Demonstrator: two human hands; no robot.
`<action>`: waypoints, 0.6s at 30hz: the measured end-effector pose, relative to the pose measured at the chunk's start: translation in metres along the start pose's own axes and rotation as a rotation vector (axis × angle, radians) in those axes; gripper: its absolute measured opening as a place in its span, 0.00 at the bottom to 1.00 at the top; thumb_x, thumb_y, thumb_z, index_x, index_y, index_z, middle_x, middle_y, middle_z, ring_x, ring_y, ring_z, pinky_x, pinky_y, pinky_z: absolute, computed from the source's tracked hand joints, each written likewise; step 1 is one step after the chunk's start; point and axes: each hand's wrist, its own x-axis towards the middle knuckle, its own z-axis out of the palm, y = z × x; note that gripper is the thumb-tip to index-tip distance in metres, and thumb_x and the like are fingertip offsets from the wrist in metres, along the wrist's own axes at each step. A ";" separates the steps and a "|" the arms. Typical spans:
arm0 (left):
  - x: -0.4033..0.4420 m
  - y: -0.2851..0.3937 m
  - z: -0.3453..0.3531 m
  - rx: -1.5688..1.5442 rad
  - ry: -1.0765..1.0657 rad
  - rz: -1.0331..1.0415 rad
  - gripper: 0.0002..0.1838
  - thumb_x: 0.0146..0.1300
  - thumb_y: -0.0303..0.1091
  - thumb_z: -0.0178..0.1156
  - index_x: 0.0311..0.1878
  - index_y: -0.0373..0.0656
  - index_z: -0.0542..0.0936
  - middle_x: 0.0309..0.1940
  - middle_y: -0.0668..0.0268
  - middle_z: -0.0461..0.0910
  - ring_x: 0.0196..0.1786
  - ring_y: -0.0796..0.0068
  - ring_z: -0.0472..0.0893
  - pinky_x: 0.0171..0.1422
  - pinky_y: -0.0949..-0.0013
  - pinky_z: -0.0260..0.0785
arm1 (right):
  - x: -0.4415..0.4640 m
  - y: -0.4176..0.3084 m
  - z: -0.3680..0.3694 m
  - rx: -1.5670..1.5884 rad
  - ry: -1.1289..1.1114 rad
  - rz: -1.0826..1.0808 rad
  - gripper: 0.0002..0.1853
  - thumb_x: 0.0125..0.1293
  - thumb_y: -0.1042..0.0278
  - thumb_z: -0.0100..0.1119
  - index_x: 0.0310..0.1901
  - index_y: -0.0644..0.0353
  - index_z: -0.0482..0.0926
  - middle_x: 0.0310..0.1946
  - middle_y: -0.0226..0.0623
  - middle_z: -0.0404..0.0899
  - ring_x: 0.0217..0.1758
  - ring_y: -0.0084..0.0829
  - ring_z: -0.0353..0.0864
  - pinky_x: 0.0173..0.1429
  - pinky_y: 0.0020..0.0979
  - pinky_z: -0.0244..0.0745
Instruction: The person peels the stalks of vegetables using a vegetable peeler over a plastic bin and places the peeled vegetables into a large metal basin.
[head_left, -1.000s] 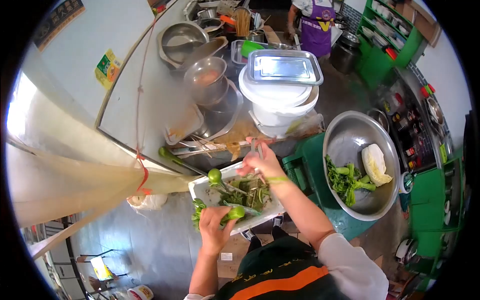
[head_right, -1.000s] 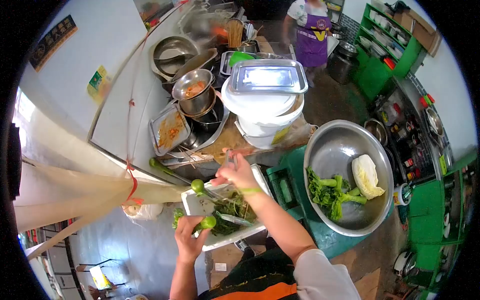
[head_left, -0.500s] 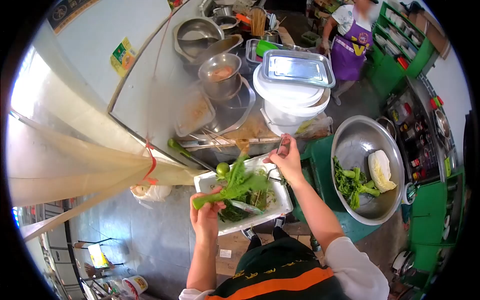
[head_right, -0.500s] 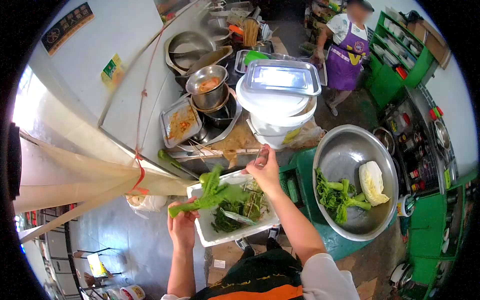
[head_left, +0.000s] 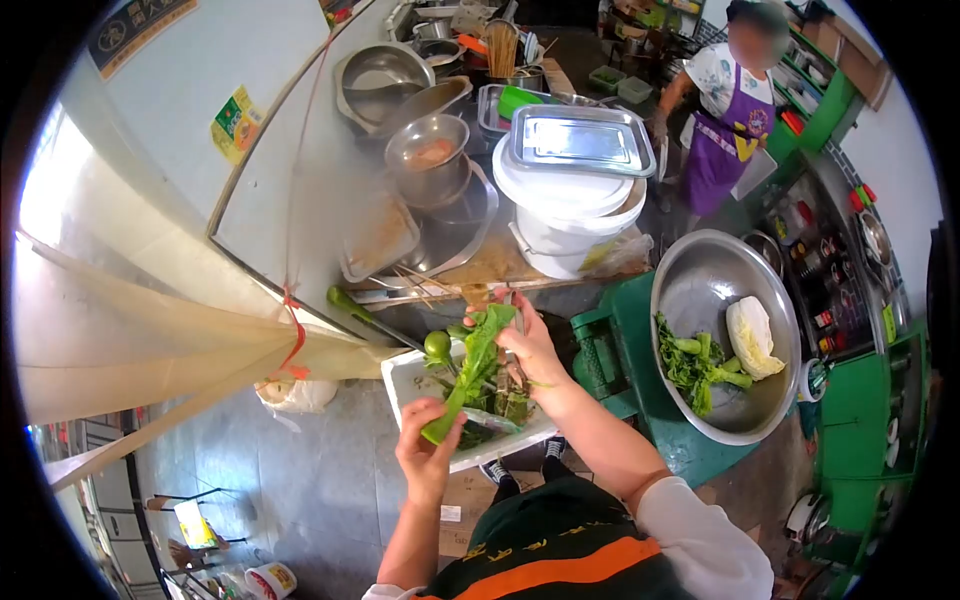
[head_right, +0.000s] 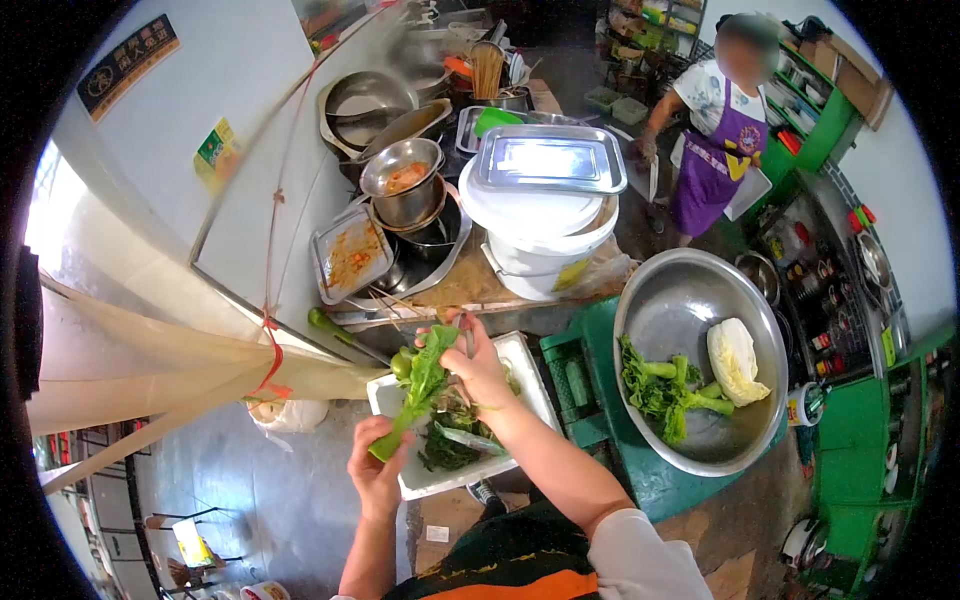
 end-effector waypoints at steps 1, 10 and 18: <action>-0.004 0.004 0.002 -0.166 -0.032 -0.101 0.16 0.48 0.14 0.52 0.43 0.35 0.71 0.42 0.59 0.68 0.40 0.70 0.74 0.47 0.69 0.68 | 0.002 0.004 -0.001 -0.072 -0.023 -0.080 0.30 0.47 0.81 0.49 0.54 0.56 0.53 0.46 0.38 0.70 0.44 0.29 0.72 0.46 0.29 0.70; -0.010 0.006 0.012 -0.544 0.175 -0.602 0.20 0.57 0.20 0.47 0.54 0.25 0.62 0.46 0.53 0.70 0.48 0.60 0.73 0.56 0.63 0.64 | -0.012 0.010 0.025 -0.763 0.161 -0.567 0.36 0.41 0.83 0.52 0.56 0.60 0.52 0.48 0.43 0.67 0.53 0.30 0.64 0.56 0.34 0.61; -0.009 -0.008 0.011 -0.509 0.195 -0.547 0.22 0.57 0.18 0.46 0.56 0.24 0.58 0.50 0.51 0.66 0.51 0.61 0.70 0.59 0.61 0.62 | 0.006 0.026 0.018 -1.022 0.340 -0.630 0.35 0.41 0.82 0.54 0.55 0.62 0.52 0.49 0.40 0.66 0.47 0.28 0.66 0.54 0.29 0.60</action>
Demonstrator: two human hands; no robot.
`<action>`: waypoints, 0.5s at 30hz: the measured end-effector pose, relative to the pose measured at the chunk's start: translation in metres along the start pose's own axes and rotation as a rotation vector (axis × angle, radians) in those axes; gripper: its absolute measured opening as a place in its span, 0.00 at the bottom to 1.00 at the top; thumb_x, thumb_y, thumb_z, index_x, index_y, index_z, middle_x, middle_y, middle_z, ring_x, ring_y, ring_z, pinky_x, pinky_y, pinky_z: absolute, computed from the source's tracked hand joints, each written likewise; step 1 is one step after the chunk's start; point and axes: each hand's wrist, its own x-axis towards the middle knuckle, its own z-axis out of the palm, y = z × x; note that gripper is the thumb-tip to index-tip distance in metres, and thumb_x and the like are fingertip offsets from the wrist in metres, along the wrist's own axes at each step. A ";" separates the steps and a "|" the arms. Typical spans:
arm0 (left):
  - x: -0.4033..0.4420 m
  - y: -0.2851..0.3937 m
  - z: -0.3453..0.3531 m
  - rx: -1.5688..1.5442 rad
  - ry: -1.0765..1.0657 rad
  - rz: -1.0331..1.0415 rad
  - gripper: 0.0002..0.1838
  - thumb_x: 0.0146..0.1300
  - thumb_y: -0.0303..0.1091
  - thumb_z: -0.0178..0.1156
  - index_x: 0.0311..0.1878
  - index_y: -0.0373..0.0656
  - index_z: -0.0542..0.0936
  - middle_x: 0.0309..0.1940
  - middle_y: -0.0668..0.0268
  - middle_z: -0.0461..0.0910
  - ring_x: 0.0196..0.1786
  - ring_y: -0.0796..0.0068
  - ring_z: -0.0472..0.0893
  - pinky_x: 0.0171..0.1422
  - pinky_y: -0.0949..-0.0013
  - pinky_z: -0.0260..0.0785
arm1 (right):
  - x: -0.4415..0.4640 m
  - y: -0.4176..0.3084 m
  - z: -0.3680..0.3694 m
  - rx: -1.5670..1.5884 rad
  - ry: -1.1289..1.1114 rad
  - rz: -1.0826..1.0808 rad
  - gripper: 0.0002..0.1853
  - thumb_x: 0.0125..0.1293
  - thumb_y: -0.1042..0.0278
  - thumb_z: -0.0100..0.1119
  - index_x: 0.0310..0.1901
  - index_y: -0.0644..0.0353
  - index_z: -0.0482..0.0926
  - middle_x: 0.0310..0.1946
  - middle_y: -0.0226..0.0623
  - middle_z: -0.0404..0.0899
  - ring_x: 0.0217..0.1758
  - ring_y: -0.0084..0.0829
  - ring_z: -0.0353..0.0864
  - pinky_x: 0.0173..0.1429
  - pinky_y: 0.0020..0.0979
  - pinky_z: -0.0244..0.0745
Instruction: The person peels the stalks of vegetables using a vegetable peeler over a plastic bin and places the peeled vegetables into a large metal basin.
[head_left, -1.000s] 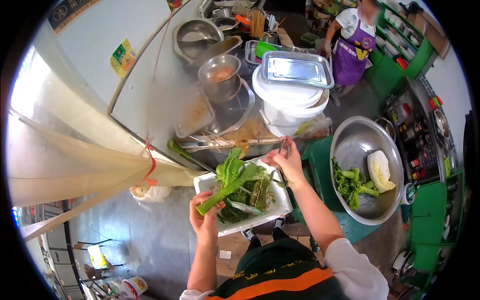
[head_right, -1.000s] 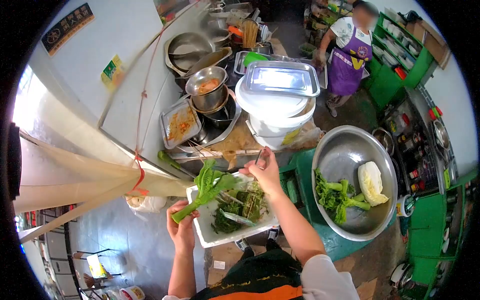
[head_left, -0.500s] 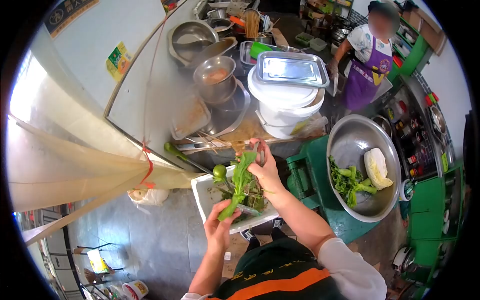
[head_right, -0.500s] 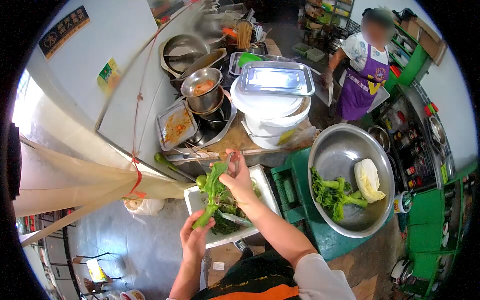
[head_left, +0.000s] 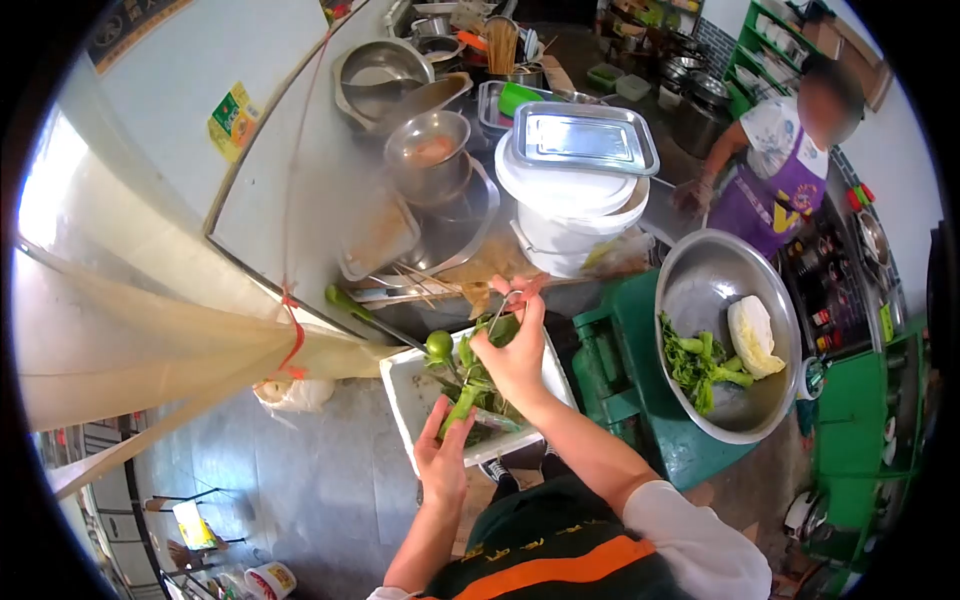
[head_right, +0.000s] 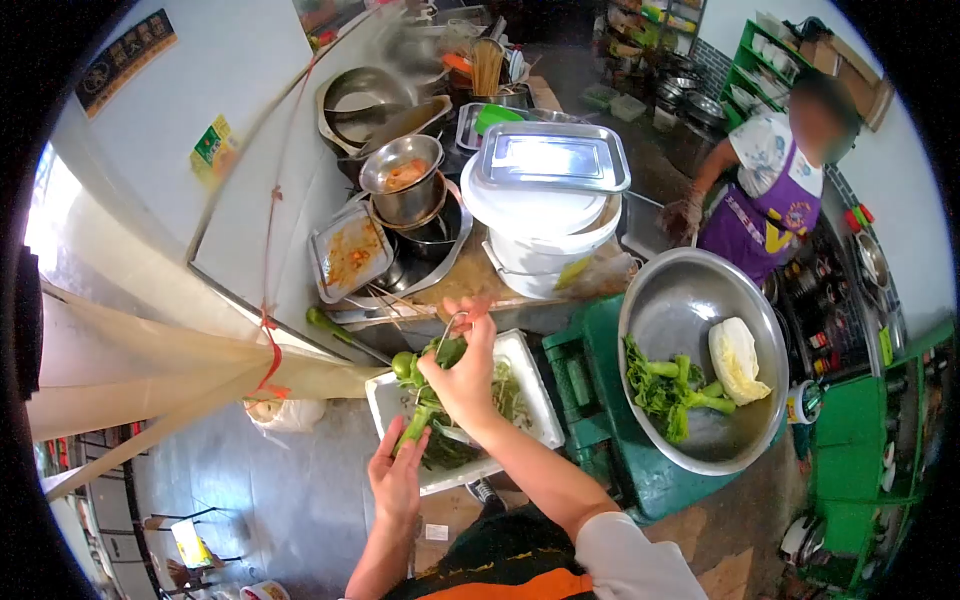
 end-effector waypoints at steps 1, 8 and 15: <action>0.000 -0.001 0.000 -0.024 0.010 -0.008 0.22 0.58 0.19 0.46 0.55 0.24 0.58 0.49 0.51 0.67 0.50 0.61 0.71 0.59 0.61 0.62 | -0.004 -0.004 0.001 0.091 -0.024 0.021 0.34 0.41 0.82 0.55 0.54 0.63 0.54 0.49 0.42 0.64 0.47 0.30 0.66 0.53 0.30 0.61; -0.002 0.000 -0.009 -0.082 0.155 -0.153 0.20 0.61 0.29 0.46 0.54 0.26 0.61 0.40 0.55 0.72 0.40 0.68 0.74 0.49 0.70 0.69 | 0.009 0.024 0.000 -0.046 -0.050 -0.071 0.32 0.40 0.80 0.57 0.51 0.65 0.57 0.47 0.45 0.67 0.50 0.33 0.68 0.52 0.32 0.65; 0.013 -0.023 -0.065 -0.296 0.141 -0.290 0.10 0.62 0.33 0.45 0.40 0.36 0.69 0.29 0.64 0.72 0.29 0.75 0.72 0.30 0.78 0.66 | 0.047 0.059 -0.033 0.803 -0.408 0.869 0.32 0.45 0.78 0.57 0.53 0.61 0.55 0.27 0.37 0.75 0.22 0.27 0.74 0.25 0.26 0.71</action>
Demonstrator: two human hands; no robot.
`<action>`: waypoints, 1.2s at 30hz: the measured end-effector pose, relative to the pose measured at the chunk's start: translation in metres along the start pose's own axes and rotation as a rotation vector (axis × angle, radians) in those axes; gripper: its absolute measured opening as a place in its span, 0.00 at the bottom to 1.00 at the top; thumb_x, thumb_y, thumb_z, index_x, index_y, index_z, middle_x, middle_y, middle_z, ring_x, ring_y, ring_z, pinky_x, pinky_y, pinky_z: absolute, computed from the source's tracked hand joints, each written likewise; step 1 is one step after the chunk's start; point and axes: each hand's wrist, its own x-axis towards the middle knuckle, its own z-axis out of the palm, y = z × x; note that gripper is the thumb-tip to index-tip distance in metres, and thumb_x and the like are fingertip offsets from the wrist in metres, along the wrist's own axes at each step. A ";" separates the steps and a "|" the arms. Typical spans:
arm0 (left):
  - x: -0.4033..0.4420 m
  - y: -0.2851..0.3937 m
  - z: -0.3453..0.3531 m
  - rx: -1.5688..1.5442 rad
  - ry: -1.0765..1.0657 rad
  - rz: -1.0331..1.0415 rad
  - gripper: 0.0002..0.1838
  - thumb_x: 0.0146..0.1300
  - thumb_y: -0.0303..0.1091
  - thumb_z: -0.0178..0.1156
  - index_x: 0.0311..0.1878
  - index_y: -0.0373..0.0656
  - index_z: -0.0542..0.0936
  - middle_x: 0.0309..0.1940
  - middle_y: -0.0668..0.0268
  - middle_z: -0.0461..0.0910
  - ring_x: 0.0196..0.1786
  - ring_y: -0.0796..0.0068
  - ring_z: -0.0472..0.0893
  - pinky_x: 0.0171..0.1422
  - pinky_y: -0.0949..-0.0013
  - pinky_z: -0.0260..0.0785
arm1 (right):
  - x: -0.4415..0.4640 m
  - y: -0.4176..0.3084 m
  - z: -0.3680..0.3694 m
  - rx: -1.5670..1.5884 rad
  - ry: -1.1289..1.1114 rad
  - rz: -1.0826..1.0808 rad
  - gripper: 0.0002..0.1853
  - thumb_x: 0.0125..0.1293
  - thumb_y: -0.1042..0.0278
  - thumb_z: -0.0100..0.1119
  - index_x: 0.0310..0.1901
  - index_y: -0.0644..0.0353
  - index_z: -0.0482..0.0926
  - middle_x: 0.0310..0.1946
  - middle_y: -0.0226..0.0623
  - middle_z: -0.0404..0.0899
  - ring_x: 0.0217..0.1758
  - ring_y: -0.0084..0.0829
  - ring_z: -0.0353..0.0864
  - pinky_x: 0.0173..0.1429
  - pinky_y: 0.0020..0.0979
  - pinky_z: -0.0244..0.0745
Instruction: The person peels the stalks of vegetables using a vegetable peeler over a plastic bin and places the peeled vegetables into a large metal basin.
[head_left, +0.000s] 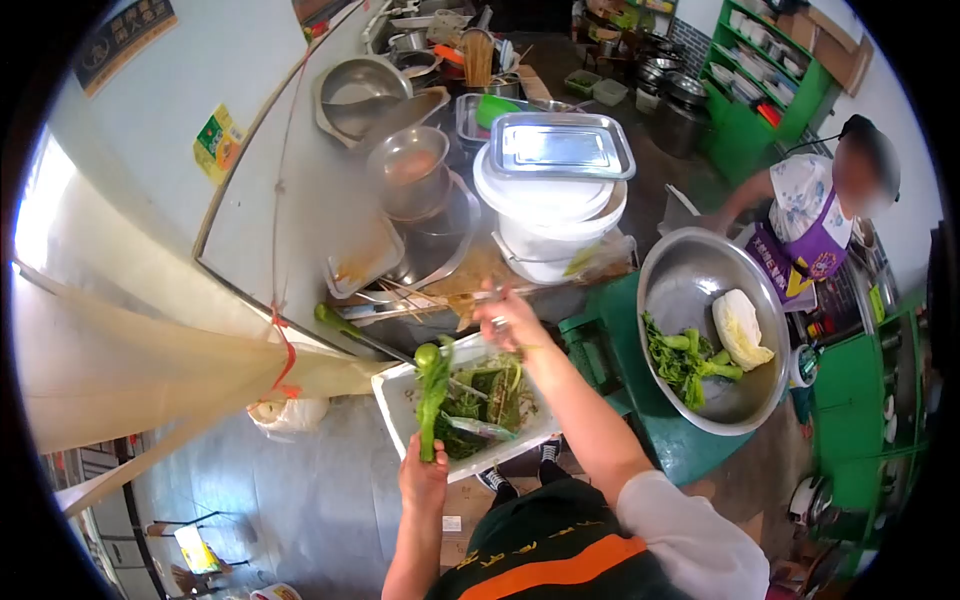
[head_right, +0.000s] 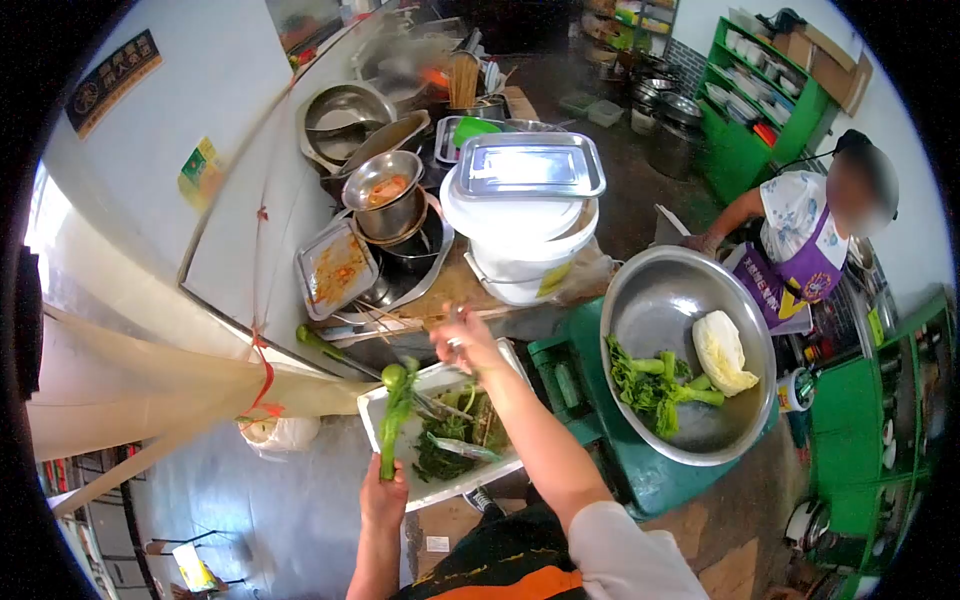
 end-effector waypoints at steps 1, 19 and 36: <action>-0.004 -0.001 0.001 0.004 -0.004 -0.008 0.10 0.62 0.33 0.45 0.40 0.36 0.69 0.29 0.64 0.72 0.29 0.75 0.72 0.30 0.78 0.66 | 0.027 0.048 -0.022 -0.415 0.230 -0.237 0.29 0.45 0.76 0.57 0.50 0.61 0.58 0.25 0.35 0.75 0.16 0.27 0.72 0.19 0.27 0.68; 0.001 -0.012 0.096 0.257 -0.346 0.212 0.18 0.48 0.18 0.58 0.42 0.40 0.66 0.39 0.67 0.69 0.32 0.81 0.68 0.30 0.79 0.60 | -0.041 0.015 0.055 0.053 0.042 -0.442 0.12 0.60 0.70 0.50 0.40 0.54 0.57 0.24 0.35 0.72 0.23 0.24 0.72 0.24 0.18 0.60; 0.030 0.002 0.038 0.802 -0.135 0.587 0.08 0.46 0.22 0.62 0.31 0.39 0.75 0.23 0.72 0.72 0.22 0.85 0.67 0.25 0.80 0.59 | -0.051 0.006 0.094 0.026 -0.008 -0.611 0.13 0.59 0.68 0.52 0.43 0.56 0.60 0.25 0.35 0.73 0.23 0.24 0.73 0.25 0.18 0.60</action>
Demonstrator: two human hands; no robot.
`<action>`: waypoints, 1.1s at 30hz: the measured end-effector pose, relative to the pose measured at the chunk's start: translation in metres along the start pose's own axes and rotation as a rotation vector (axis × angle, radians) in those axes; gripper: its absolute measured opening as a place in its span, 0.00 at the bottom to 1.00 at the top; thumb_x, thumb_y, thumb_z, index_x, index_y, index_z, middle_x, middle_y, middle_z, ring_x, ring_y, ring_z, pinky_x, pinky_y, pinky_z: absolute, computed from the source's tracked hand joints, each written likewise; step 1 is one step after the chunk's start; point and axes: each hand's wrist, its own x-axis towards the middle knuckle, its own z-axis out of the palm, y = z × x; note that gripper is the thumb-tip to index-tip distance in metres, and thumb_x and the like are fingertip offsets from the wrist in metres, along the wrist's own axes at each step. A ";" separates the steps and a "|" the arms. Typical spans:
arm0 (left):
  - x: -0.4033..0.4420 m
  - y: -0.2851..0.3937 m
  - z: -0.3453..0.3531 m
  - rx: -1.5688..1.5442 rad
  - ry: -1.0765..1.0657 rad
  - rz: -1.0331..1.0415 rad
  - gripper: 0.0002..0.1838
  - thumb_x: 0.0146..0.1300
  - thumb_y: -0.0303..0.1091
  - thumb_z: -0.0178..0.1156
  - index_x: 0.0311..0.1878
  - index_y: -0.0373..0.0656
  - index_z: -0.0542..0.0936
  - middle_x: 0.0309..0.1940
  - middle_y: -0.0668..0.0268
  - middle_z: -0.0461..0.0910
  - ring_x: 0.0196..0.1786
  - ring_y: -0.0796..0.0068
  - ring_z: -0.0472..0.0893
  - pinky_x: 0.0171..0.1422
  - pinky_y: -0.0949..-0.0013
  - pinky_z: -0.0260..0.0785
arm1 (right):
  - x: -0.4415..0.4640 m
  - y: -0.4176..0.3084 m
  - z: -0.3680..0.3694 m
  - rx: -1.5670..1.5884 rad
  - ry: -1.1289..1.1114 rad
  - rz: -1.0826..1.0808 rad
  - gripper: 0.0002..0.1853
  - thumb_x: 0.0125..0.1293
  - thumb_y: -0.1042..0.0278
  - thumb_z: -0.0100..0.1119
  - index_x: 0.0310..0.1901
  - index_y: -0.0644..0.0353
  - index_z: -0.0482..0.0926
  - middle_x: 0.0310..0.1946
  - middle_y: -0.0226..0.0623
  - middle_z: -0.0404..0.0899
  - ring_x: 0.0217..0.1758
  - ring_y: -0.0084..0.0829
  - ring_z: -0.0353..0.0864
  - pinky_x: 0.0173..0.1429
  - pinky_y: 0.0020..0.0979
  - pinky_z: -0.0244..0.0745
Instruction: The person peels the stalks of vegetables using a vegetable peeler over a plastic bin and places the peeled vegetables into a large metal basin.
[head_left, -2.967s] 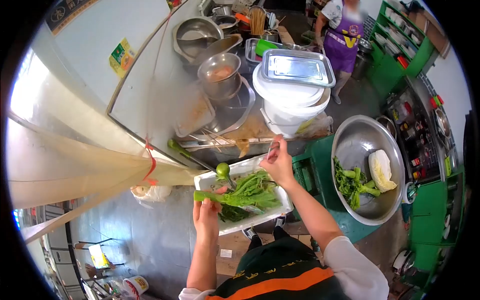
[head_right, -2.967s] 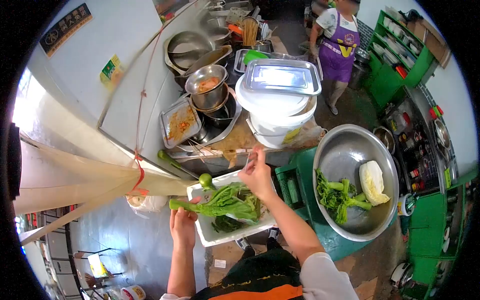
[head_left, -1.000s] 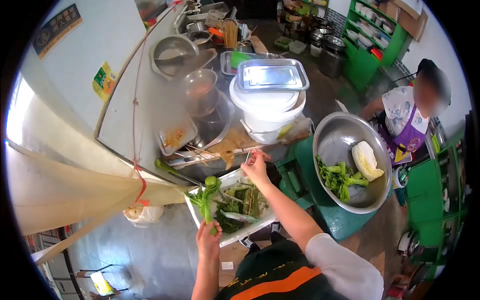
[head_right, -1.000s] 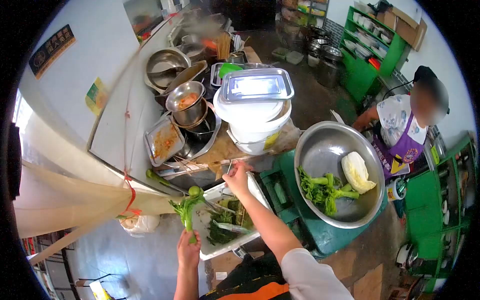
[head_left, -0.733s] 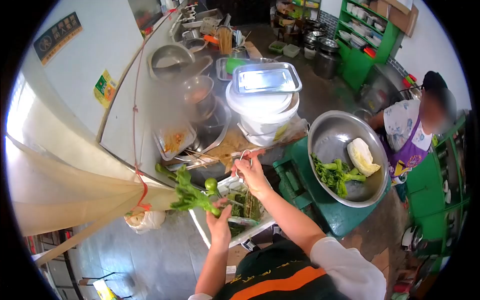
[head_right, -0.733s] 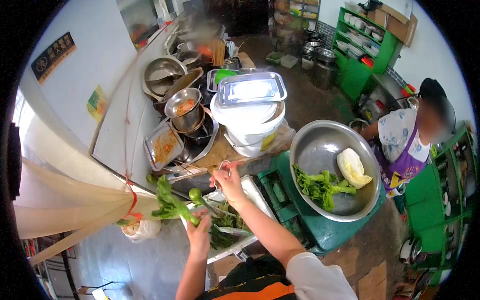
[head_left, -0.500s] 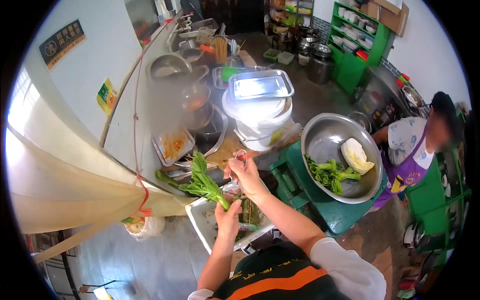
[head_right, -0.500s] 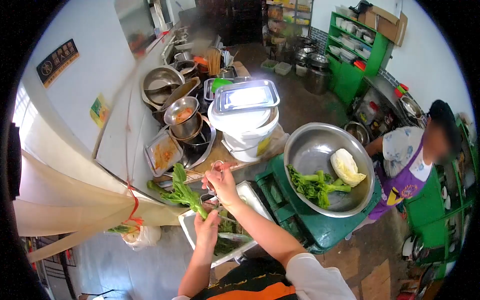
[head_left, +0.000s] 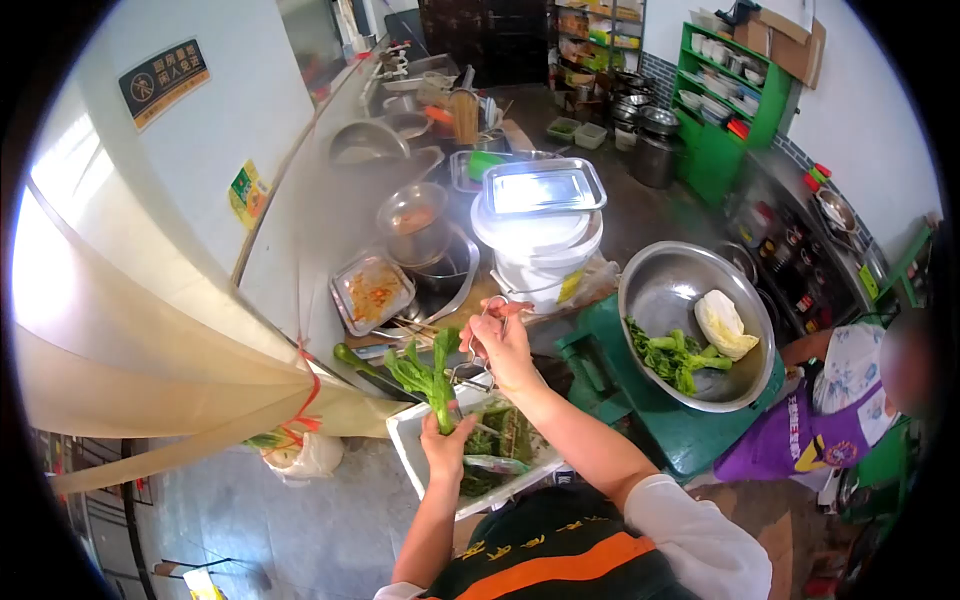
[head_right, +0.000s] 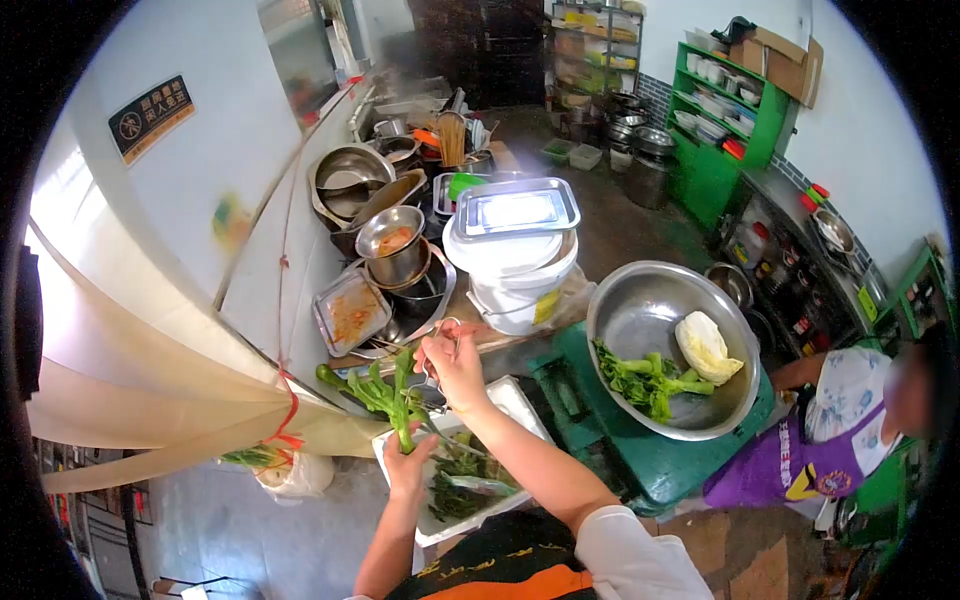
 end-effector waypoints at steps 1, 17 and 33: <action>0.003 -0.006 -0.002 0.098 0.041 0.085 0.08 0.47 0.23 0.61 0.32 0.38 0.75 0.22 0.72 0.71 0.21 0.85 0.67 0.24 0.80 0.57 | 0.000 0.004 0.000 -0.044 -0.010 -0.073 0.14 0.59 0.70 0.51 0.44 0.57 0.60 0.25 0.34 0.72 0.24 0.23 0.73 0.25 0.18 0.61; -0.004 0.036 -0.011 0.342 0.058 0.330 0.08 0.49 0.24 0.58 0.35 0.34 0.77 0.34 0.62 0.74 0.36 0.71 0.72 0.41 0.71 0.64 | 0.005 0.039 -0.025 -0.696 0.295 -0.392 0.16 0.59 0.75 0.49 0.47 0.64 0.58 0.26 0.31 0.68 0.29 0.19 0.71 0.31 0.21 0.67; 0.032 0.094 0.082 0.537 -0.399 0.679 0.14 0.43 0.19 0.55 0.38 0.33 0.73 0.36 0.58 0.70 0.39 0.60 0.71 0.45 0.68 0.62 | -0.110 -0.087 -0.087 -0.425 0.195 -0.086 0.15 0.57 0.74 0.52 0.45 0.63 0.62 0.24 0.30 0.69 0.26 0.20 0.71 0.30 0.22 0.67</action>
